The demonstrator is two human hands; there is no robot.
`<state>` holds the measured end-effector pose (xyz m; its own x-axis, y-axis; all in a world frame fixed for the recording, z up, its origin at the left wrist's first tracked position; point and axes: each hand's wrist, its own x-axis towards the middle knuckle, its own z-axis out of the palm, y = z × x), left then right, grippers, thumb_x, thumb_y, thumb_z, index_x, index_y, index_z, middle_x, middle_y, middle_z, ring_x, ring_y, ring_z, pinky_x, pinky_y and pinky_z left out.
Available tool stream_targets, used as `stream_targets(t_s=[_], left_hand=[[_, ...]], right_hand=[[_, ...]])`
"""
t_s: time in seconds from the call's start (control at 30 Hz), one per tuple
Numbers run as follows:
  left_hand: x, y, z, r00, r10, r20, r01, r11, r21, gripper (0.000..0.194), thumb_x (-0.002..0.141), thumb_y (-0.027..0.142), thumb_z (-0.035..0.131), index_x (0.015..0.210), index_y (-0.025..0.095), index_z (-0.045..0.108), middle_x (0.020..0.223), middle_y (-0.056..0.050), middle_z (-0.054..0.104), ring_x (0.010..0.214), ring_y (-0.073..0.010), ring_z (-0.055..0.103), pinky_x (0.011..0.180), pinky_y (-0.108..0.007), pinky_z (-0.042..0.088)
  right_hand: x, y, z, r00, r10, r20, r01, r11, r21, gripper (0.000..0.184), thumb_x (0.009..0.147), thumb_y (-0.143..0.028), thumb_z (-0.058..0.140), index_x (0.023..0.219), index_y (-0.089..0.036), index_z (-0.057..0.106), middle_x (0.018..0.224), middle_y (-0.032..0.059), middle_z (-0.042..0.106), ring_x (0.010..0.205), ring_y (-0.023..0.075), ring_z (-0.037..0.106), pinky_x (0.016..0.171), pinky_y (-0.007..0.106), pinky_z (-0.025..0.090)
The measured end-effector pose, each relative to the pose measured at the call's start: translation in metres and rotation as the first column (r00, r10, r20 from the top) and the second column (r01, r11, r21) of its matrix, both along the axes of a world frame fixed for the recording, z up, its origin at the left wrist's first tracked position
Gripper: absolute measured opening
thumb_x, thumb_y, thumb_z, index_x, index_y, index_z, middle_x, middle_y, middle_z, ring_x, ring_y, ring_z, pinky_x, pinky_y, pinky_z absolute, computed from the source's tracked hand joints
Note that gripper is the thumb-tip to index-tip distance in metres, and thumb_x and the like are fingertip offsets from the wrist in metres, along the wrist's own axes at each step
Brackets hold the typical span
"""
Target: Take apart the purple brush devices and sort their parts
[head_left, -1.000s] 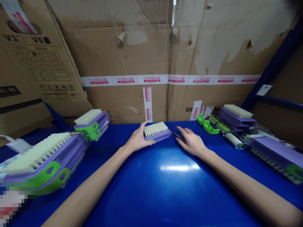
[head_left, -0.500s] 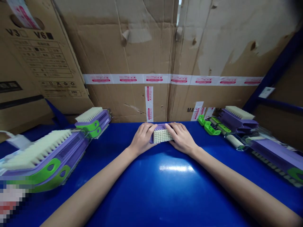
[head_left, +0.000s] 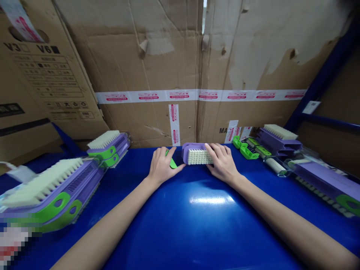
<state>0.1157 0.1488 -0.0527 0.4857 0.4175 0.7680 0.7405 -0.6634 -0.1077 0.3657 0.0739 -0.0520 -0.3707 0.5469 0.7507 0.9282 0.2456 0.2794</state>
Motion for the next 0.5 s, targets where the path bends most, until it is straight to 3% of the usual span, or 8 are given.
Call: stream_targets(t_s=[0.23,0.5], left_hand=[[-0.0006,0.0080,-0.0084,0.998,-0.066,0.021,0.068,0.987,-0.146,0.036,0.083,0.039,0.057,0.113,0.019,0.058,0.123,-0.015,0.050,0.113,-0.0322,0.049,0.090,-0.049,0.043],[-0.0006,-0.0009,-0.0002,0.982,-0.187,0.014,0.187,0.975,-0.118,0.044,0.083,0.033,0.058,0.124,0.019,0.053,0.134,-0.018,0.041,0.120,-0.0339,0.044,0.096,-0.052,0.041]], right_hand=[[0.0063,-0.0027,0.0027,0.998,0.044,-0.037,-0.045,0.998,-0.037,0.081,0.078,-0.023,0.054,0.150,-0.014,0.016,0.130,0.0173,0.051,0.119,0.0310,0.044,0.102,0.048,0.027],[0.0012,-0.0006,0.0040,0.994,0.081,-0.066,-0.087,0.992,-0.092,0.082,0.075,-0.020,0.055,0.148,-0.014,0.019,0.128,0.0176,0.051,0.119,0.0303,0.044,0.101,0.048,0.030]])
